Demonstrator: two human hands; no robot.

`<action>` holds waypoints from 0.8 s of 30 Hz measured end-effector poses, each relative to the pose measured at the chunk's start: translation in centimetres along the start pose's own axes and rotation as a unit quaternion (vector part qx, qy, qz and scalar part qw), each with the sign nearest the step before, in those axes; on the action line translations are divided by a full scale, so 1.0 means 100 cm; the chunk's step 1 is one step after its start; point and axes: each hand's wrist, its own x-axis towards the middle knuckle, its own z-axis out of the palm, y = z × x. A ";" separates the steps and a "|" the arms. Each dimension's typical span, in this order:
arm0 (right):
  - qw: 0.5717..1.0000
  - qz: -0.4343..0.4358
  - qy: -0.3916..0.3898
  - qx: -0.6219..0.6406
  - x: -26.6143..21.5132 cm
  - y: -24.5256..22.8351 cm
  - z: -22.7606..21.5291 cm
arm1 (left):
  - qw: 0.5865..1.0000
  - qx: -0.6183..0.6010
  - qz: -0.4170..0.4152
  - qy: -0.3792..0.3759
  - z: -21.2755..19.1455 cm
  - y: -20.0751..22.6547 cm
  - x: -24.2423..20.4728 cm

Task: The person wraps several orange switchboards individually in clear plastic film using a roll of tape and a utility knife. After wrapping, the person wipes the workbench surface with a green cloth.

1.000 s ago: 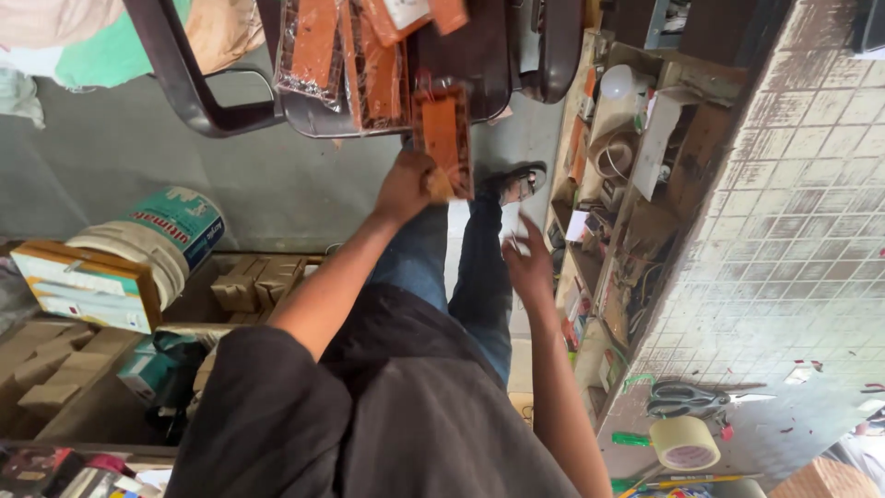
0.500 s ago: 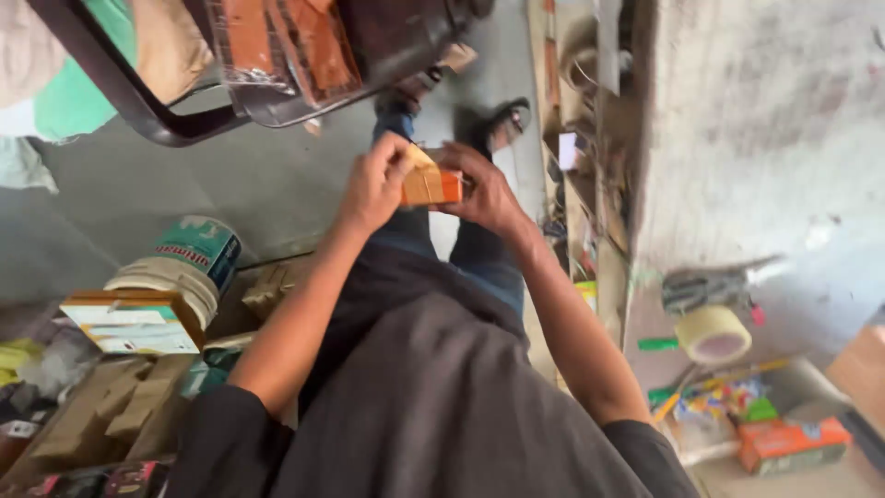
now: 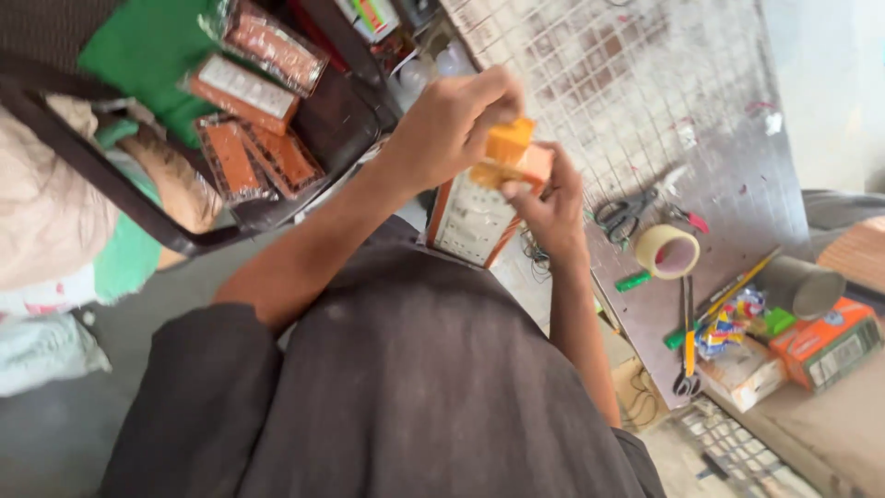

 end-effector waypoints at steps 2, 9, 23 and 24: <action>0.997 -0.043 0.058 0.008 -0.007 -0.017 -0.018 | 0.998 0.000 0.061 -0.026 0.013 0.018 0.033; 0.978 -0.101 0.178 0.046 -0.031 -0.056 -0.073 | 0.979 -0.124 0.132 -0.094 0.046 0.085 0.103; 0.952 -0.173 0.228 0.106 -0.115 -0.107 -0.098 | 0.917 -0.076 0.195 -0.340 0.022 0.119 0.062; 0.951 -0.190 0.236 0.065 -0.121 -0.109 -0.096 | 0.918 -0.077 0.184 -0.342 0.021 0.123 0.058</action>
